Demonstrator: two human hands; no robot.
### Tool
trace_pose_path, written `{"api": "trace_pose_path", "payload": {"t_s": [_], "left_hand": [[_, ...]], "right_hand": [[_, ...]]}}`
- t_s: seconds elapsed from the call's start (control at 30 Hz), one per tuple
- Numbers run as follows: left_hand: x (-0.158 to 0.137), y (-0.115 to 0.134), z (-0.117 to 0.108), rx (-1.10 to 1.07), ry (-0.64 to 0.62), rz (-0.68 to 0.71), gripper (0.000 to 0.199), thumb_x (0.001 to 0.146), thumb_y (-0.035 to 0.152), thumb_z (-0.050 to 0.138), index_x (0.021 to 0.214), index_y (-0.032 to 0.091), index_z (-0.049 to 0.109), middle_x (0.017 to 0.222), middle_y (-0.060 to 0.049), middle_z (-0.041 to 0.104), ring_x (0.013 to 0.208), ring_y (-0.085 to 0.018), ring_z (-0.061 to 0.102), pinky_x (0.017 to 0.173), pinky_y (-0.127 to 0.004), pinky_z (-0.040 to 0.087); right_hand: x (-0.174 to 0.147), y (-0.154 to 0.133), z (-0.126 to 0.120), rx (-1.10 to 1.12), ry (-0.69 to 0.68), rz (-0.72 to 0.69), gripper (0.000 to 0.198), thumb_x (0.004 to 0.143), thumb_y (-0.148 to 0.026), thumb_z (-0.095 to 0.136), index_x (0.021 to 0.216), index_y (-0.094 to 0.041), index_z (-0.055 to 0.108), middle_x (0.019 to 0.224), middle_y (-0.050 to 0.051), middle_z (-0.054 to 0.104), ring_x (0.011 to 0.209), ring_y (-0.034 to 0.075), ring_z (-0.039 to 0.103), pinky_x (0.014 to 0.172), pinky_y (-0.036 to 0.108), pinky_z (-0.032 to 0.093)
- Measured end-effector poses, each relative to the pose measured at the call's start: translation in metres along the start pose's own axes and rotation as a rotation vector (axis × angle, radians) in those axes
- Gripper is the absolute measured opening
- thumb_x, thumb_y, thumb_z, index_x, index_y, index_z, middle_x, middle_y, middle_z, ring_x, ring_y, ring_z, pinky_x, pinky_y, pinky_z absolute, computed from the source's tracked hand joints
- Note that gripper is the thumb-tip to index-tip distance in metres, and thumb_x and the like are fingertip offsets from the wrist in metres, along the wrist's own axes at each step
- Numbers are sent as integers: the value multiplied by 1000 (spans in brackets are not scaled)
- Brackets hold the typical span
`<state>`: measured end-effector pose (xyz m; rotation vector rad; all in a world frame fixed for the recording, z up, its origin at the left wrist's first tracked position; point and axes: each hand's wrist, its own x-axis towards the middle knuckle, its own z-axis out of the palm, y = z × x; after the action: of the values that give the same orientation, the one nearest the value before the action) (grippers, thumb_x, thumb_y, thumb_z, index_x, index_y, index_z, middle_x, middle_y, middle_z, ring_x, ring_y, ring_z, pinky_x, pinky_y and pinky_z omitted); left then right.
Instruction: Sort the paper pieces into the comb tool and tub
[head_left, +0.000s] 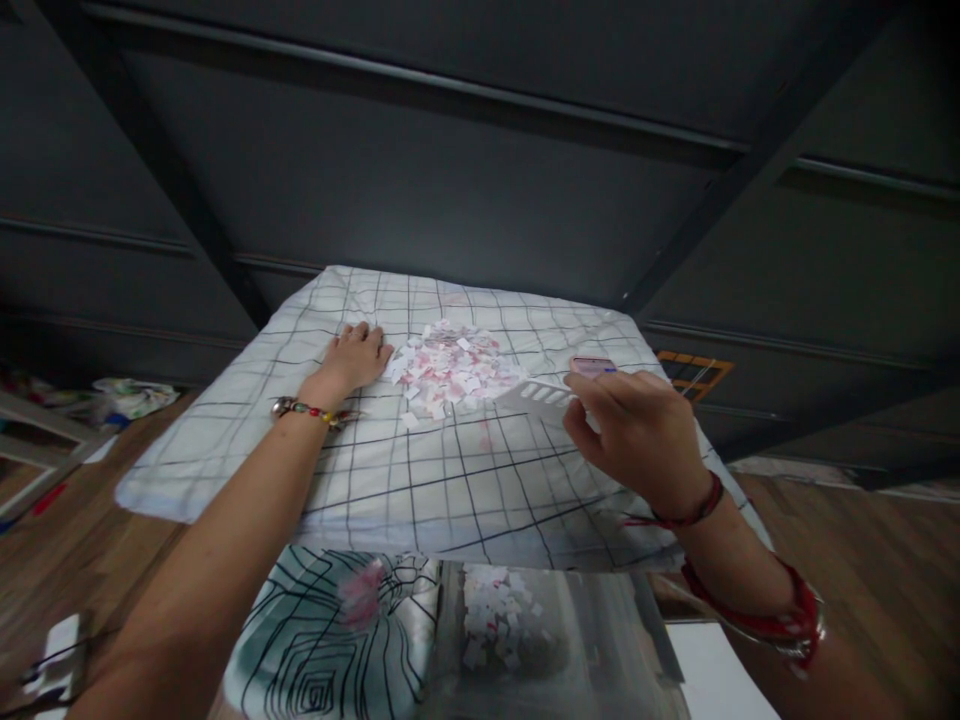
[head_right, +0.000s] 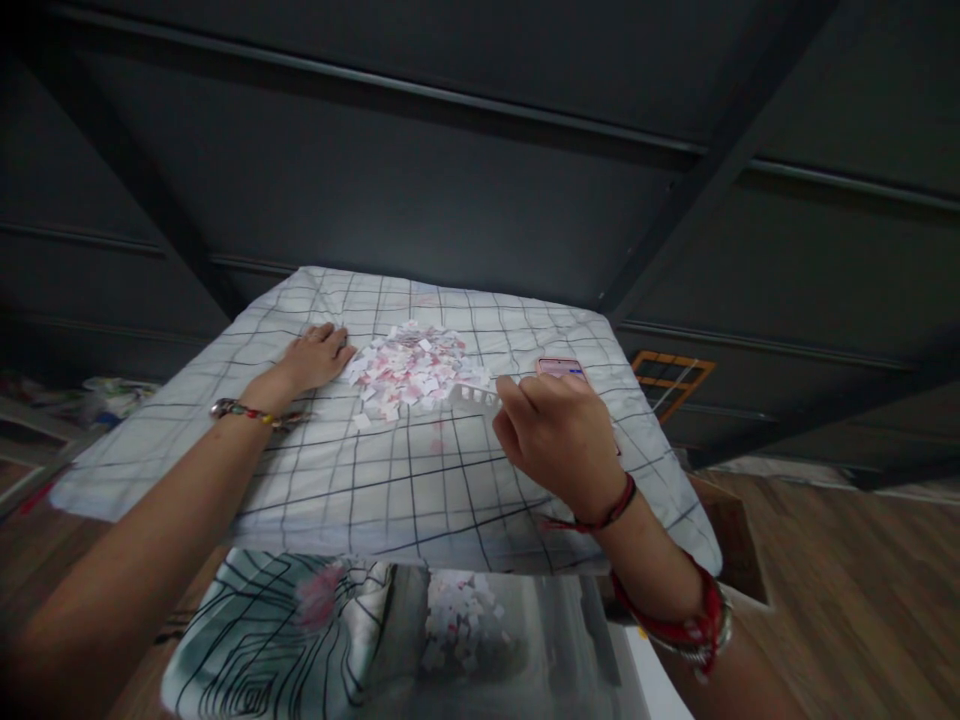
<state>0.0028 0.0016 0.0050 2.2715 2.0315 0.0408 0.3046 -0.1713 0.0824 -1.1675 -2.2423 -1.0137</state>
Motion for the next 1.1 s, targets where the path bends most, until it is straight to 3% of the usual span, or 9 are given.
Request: {"api": "trace_pose_path", "payload": {"t_s": [0.2,0.37,0.57,0.73,1.1], "left_hand": [[0,-1,1,10,14,5,59,99,42,25,149,14,37,156,-18,32,145,-33,28,113,-52,29],[-1,0,0,7,5,1,59,98,42,25,148,13,37,156,-19,32,145,-35,28,112,-53,30],[-2,2,-2,-7,-8,-7,60,99,41,24,149,11,35,158,-19,30,146,-35,25,114,-53,28],[-3,2,-3,6,-17,-11,60,99,42,24,150,12,33,158,-18,29,146,-35,25,114,-51,28],[-3,2,-3,6,-12,-13,60,99,43,24,150,13,34,158,-17,29,146,-35,26,114,-51,27]], "right_hand": [[2,-4,1,49,-4,-86,21,83,-13,47,81,-11,69,56,1,54,56,16,45,55,31,32],[-2,-3,-10,63,12,-75,20,84,-14,50,87,-11,69,56,0,55,56,15,44,57,30,33],[3,-6,2,59,-22,-8,22,84,-14,46,86,-15,69,58,0,55,58,15,42,58,30,30],[10,-13,9,77,-5,-55,23,84,-14,46,86,-13,69,57,0,55,58,15,43,57,30,30],[13,-17,-3,99,48,-103,20,84,-13,49,86,-12,69,59,1,56,61,15,45,60,30,32]]}}
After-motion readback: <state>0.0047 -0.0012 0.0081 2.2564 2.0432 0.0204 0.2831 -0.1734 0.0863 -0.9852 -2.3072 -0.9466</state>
